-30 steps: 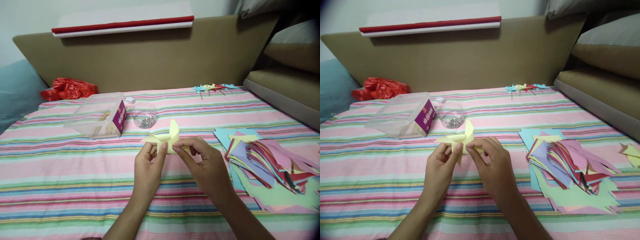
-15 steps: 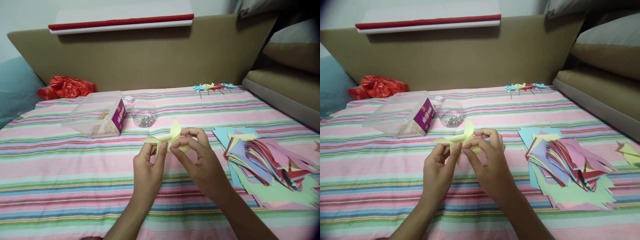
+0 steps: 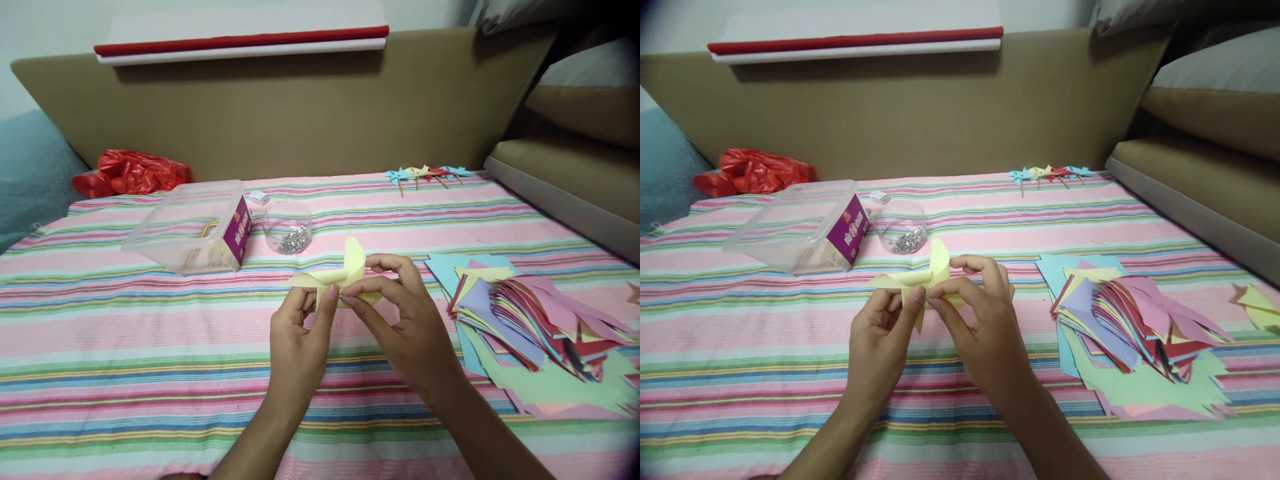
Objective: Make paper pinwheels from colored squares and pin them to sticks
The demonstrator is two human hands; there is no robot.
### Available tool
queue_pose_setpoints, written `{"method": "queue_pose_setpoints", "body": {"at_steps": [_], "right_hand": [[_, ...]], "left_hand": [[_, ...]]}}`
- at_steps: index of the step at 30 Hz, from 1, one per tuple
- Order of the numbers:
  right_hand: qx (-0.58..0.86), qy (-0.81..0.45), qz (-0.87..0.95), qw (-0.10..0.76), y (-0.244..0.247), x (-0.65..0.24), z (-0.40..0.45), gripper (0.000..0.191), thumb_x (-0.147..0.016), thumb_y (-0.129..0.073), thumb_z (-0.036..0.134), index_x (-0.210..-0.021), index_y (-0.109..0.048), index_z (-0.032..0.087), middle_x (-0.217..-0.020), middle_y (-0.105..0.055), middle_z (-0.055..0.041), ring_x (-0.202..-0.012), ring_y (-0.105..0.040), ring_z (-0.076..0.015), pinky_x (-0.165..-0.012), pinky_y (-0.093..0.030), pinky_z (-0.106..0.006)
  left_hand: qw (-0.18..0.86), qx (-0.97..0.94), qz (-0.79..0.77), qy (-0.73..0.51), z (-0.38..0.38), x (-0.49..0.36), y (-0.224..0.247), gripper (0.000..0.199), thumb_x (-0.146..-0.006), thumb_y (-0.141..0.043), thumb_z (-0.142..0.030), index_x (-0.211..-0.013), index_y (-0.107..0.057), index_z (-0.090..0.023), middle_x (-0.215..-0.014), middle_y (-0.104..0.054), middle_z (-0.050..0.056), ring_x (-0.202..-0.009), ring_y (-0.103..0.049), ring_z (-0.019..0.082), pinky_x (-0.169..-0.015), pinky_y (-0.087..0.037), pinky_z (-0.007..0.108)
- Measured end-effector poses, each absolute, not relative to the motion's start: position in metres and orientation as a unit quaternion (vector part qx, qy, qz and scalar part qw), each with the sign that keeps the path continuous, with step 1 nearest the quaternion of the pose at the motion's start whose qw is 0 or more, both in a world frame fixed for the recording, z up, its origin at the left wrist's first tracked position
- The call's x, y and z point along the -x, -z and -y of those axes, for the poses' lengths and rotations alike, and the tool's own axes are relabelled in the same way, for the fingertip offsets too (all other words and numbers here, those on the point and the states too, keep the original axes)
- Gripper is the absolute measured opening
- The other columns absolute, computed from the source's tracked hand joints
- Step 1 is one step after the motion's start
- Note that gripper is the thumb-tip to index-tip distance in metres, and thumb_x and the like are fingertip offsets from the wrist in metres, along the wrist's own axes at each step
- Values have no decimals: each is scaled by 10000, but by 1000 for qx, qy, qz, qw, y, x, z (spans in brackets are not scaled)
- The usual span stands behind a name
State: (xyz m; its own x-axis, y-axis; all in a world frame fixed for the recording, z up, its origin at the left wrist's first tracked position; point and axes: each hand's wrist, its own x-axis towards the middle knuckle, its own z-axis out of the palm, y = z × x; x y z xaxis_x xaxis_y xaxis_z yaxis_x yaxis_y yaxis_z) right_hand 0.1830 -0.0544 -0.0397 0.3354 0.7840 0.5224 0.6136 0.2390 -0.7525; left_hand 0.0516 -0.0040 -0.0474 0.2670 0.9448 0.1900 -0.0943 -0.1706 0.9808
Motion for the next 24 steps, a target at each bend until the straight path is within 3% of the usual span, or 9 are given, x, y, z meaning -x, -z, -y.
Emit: {"method": "queue_pose_setpoints", "body": {"at_steps": [6,14,24], "right_hand": [[610,-86,565,549,39,-185,54,44,-907,-697,274,-893,-736,288,-1133,-568,-38,-1131,-563,-228,-989,-417,-444],[591,-168,541,574,35,-187,54,31,-885,-719,236,-873,-740,256,-1031,-639,-10,-1045,-619,-155,-908,-468,-277],[586,-219,501,598,36,-188,52,34,-883,-708,252,-855,-715,234,-963,-705,-1,-968,-657,-152,-893,-482,-281]], "left_hand": [[544,-595,-334,-489,2,-52,51,150,-938,-664,-358,-988,-693,-220,-769,-654,-11,-734,-605,134,-663,-460,234],[481,-651,-345,-476,2,-48,51,137,-948,-653,-337,-1014,-719,-237,-866,-730,15,-829,-668,164,-726,-497,263],[405,-731,-298,-461,0,-49,50,161,-990,-583,-223,-1100,-690,-269,-1041,-723,-13,-1005,-676,136,-853,-507,221]]}}
